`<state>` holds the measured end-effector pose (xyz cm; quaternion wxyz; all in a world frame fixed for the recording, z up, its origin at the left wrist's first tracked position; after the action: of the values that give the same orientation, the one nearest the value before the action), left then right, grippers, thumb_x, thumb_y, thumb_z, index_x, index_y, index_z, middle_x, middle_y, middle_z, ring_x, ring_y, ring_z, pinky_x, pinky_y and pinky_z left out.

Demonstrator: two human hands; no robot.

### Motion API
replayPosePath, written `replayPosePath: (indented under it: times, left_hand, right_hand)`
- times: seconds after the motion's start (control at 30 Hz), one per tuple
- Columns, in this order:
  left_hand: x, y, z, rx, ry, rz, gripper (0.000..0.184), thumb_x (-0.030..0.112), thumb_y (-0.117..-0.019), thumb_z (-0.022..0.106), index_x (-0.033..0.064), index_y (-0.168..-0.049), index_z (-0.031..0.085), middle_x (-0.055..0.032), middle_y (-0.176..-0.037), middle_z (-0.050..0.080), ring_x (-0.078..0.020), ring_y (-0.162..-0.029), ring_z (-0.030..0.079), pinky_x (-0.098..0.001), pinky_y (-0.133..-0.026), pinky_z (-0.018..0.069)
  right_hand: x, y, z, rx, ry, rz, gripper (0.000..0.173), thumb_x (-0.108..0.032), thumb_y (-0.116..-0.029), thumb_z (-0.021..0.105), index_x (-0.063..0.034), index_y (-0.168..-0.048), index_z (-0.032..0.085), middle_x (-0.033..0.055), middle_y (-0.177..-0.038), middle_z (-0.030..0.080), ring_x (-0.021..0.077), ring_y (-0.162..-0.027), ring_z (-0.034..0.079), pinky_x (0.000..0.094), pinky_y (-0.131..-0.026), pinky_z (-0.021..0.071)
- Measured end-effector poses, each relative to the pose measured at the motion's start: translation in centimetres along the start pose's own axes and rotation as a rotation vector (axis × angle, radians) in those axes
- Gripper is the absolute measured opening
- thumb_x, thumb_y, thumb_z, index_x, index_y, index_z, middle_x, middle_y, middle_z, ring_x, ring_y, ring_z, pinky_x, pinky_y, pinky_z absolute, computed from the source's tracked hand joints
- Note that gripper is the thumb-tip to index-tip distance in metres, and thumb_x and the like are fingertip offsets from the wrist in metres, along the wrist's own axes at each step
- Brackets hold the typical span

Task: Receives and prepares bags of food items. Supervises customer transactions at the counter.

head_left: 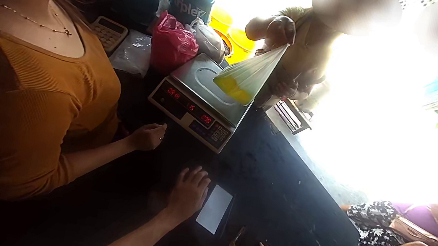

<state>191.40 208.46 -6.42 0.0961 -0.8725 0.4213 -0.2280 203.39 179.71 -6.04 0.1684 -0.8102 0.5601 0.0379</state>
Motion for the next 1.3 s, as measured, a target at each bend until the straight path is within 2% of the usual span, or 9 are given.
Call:
replayPosePath:
  times: [0.3, 0.67, 1.3]
  left_hand:
    - [-0.17, 0.06, 0.03, 0.005, -0.001, 0.005, 0.031, 0.036, -0.1019, 0.047, 0.0253, -0.117, 0.071, 0.0038, -0.136, 0.063, -0.0215, -0.139, 0.049, -0.0553, -0.116, 0.0331]
    - [-0.25, 0.15, 0.00, -0.020, 0.015, -0.001, 0.031, 0.035, -0.1024, 0.047, 0.0246, -0.118, 0.070, 0.0034, -0.138, 0.062, -0.0217, -0.141, 0.048, -0.0561, -0.116, 0.0319]
    - [-0.20, 0.15, -0.28, -0.026, 0.027, 0.004, 0.030, 0.035, -0.1024, 0.047, 0.0239, -0.118, 0.070, 0.0023, -0.137, 0.062, -0.0225, -0.141, 0.048, -0.0561, -0.116, 0.0323]
  right_hand:
    - [0.00, 0.19, 0.23, 0.023, -0.002, -0.008, 0.049, -0.042, -0.1037, 0.041, -0.0111, -0.131, 0.069, 0.0178, -0.149, 0.054, 0.0428, -0.141, 0.045, 0.0698, -0.110, 0.0311]
    - [-0.17, 0.31, 0.15, 0.014, -0.020, 0.011, 0.048, -0.040, -0.1037, 0.042, -0.0114, -0.131, 0.069, 0.0177, -0.150, 0.052, 0.0421, -0.143, 0.043, 0.0706, -0.112, 0.0275]
    - [-0.20, 0.37, 0.08, 0.016, -0.019, 0.010, 0.047, -0.040, -0.1032, 0.043, -0.0118, -0.131, 0.069, 0.0172, -0.150, 0.053, 0.0419, -0.143, 0.044, 0.0709, -0.112, 0.0282]
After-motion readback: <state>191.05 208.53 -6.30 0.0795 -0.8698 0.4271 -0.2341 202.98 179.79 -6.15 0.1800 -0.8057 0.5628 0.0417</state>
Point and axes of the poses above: each hand's wrist, its own y-axis away from the middle knuckle, its own z-axis out of the palm, x = y × z, the point moved 1 cm from there along -y, towards the middle knuckle
